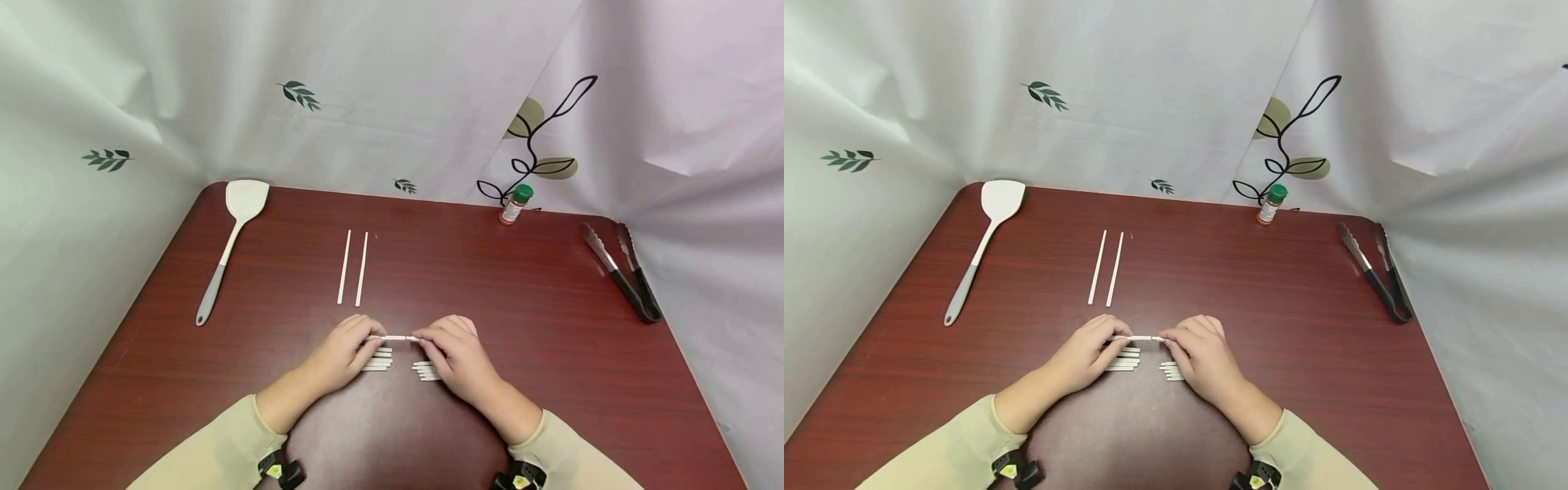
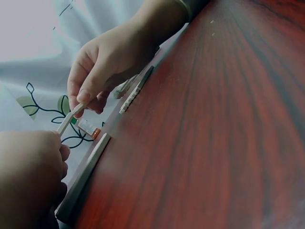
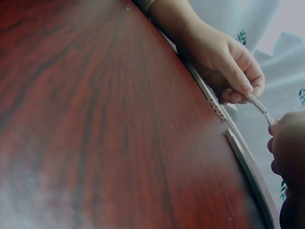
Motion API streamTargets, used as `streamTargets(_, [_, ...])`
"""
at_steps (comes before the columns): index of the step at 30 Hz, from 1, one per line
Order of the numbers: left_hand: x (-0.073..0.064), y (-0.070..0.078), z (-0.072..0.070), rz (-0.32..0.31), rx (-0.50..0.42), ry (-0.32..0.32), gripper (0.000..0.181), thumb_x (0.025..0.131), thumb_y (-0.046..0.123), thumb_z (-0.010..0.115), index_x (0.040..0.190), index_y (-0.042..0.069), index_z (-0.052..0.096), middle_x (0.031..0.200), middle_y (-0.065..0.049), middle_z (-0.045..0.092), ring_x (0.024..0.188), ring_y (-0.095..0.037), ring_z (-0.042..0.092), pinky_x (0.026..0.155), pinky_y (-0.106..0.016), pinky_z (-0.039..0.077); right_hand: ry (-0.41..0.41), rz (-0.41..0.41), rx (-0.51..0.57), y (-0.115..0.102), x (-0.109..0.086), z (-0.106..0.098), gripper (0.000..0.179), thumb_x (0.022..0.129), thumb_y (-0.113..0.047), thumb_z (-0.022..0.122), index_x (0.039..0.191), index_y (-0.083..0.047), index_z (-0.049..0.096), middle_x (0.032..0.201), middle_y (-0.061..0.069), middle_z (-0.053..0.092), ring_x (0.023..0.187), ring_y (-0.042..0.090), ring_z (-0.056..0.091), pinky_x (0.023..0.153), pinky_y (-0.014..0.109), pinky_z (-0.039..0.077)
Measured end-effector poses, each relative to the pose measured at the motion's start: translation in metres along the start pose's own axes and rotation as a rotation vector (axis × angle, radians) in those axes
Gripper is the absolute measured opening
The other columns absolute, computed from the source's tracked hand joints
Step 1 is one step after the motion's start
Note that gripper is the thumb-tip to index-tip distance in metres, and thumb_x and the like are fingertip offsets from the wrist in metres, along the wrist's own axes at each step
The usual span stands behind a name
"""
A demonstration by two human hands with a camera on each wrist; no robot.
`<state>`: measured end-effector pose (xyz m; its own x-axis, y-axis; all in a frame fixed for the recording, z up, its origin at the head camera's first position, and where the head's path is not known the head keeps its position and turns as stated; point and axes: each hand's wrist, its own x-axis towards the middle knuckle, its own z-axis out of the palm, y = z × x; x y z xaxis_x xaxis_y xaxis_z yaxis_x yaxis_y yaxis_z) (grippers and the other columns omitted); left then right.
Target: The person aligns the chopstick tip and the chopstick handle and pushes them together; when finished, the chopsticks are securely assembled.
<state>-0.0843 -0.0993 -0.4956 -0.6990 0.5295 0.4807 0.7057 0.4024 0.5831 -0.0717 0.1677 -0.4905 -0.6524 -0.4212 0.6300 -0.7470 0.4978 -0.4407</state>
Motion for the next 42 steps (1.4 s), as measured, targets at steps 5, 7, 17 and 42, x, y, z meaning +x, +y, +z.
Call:
streamTargets(5, [-0.001,-0.002,0.0007,0.0,-0.001,0.002,0.005,0.105,0.012,0.066,0.108,0.011,0.069,0.099,0.004,0.069,0.093,-0.013,0.063,0.083,-0.038,0.052,-0.011,0.011,0.016,0.0002,-0.0009,0.0011,0.015,0.094,-0.007,0.075,0.108,-0.01,0.08,0.099,-0.005,0.072,0.092,0.018,0.064,0.09,0.045,0.044])
streamTargets(7, [-0.0013,-0.0022,0.0008,0.003,-0.003,0.003,0.005,0.105,0.013,0.065,0.108,0.011,0.069,0.099,0.004,0.069,0.093,-0.013,0.063,0.083,-0.038,0.052,-0.012,0.01,0.025,0.0006,-0.0012,0.0015,0.015,0.094,-0.007,0.076,0.108,-0.01,0.08,0.099,-0.005,0.072,0.092,0.019,0.064,0.09,0.046,0.044])
streamTargets(17, [-0.0016,-0.0028,0.0007,0.016,0.001,0.005,0.007,0.107,0.014,0.064,0.108,0.01,0.069,0.1,0.003,0.07,0.095,-0.014,0.064,0.085,-0.038,0.052,-0.029,0.009,0.041,0.0001,0.0002,0.0005,0.016,0.094,-0.007,0.076,0.109,-0.011,0.08,0.1,-0.005,0.073,0.092,0.017,0.065,0.09,0.045,0.044])
streamTargets(42, [0.0025,0.0048,0.0038,0.074,0.023,-0.032,0.008,0.108,0.013,0.06,0.109,0.01,0.067,0.103,0.002,0.069,0.097,-0.016,0.063,0.088,-0.037,0.052,-0.019,-0.12,0.089,0.0006,0.0029,-0.0001,0.012,0.102,-0.007,0.069,0.11,-0.007,0.078,0.098,0.0,0.071,0.092,0.018,0.063,0.086,0.03,0.049])
